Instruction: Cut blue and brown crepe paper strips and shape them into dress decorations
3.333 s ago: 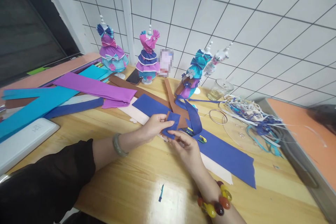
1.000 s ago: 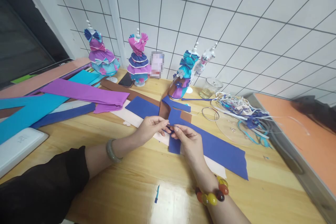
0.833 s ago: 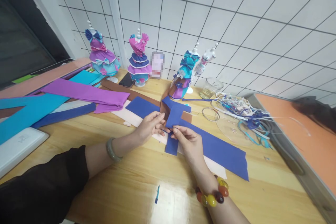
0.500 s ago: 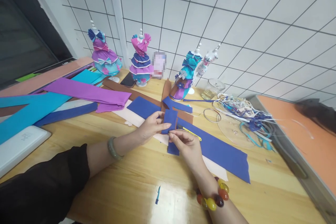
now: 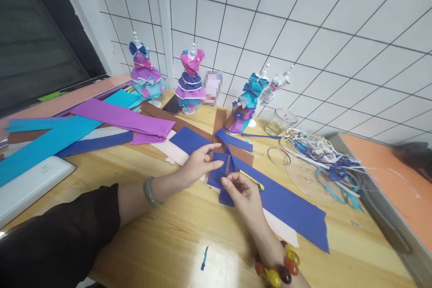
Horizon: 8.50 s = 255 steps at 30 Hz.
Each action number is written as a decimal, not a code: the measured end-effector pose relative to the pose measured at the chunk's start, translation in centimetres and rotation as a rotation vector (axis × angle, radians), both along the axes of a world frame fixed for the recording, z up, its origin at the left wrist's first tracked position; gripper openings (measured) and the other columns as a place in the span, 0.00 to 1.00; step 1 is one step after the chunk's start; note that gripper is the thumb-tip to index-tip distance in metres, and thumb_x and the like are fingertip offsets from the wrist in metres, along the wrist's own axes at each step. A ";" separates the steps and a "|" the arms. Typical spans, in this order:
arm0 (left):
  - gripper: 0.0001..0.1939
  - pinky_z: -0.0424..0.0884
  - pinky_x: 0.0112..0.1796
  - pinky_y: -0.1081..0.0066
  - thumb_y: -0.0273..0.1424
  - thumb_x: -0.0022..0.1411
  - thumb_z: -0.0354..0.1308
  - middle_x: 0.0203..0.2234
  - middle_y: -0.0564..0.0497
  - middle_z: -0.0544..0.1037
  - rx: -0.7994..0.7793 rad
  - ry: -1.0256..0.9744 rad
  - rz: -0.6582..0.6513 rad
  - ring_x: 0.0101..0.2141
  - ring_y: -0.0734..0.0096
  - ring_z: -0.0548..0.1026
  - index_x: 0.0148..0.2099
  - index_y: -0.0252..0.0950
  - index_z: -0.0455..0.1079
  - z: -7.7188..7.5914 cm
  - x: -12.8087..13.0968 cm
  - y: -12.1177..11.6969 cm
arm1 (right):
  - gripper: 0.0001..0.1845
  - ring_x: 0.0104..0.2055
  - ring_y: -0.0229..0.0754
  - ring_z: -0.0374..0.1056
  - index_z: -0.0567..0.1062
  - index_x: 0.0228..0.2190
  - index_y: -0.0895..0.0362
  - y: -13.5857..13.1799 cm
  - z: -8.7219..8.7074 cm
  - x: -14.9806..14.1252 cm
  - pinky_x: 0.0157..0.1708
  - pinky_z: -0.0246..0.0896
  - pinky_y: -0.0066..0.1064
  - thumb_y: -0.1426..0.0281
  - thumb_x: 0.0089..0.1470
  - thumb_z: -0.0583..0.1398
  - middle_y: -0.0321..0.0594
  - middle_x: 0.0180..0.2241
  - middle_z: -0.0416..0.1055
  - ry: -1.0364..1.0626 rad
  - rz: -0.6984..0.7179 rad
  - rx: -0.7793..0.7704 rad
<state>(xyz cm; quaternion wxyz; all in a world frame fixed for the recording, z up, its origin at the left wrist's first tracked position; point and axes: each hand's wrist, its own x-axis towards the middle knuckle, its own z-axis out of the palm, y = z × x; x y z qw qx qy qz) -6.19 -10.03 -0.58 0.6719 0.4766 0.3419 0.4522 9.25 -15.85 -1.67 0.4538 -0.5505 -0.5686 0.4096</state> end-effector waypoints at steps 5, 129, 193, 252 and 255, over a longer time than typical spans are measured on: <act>0.30 0.64 0.23 0.77 0.30 0.48 0.62 0.18 0.58 0.68 0.018 0.056 0.010 0.19 0.80 0.66 0.54 0.33 0.61 0.2 0.0 -0.2 | 0.13 0.25 0.33 0.59 0.67 0.24 0.56 0.3 -0.2 -0.4 0.24 0.55 0.24 0.64 0.42 0.65 0.32 0.23 0.63 0.105 -0.024 -0.017; 0.18 0.68 0.29 0.75 0.35 0.43 0.65 0.23 0.54 0.71 0.084 0.017 -0.251 0.27 0.77 0.72 0.34 0.32 0.63 -1.1 0.4 0.1 | 0.11 0.25 0.37 0.68 0.76 0.25 0.56 1.0 0.3 1.0 0.31 0.64 0.29 0.63 0.38 0.66 0.36 0.21 0.73 0.166 -0.235 -0.037; 0.12 0.68 0.34 0.75 0.29 0.45 0.63 0.27 0.51 0.74 0.121 0.077 -0.088 0.30 0.77 0.72 0.33 0.31 0.68 -1.9 1.1 -0.4 | 0.10 0.26 0.38 0.67 0.76 0.24 0.56 0.8 0.2 0.8 0.30 0.62 0.30 0.64 0.38 0.67 0.37 0.24 0.73 0.180 -0.226 -0.044; 0.11 0.71 0.37 0.70 0.29 0.51 0.58 0.31 0.46 0.78 0.289 0.212 -0.045 0.34 0.69 0.74 0.37 0.30 0.73 -2.1 0.7 0.1 | 0.16 0.28 0.37 0.65 0.76 0.35 0.54 0.9 -0.4 0.7 0.30 0.63 0.31 0.63 0.41 0.65 0.36 0.26 0.70 -0.022 -0.166 0.100; 0.10 0.71 0.37 0.71 0.29 0.51 0.59 0.31 0.46 0.78 0.283 0.208 -0.050 0.34 0.70 0.74 0.37 0.31 0.73 -2.0 0.7 0.1 | 0.15 0.28 0.38 0.65 0.77 0.34 0.55 0.8 -0.4 0.7 0.31 0.63 0.31 0.63 0.41 0.65 0.36 0.26 0.70 -0.005 -0.175 0.096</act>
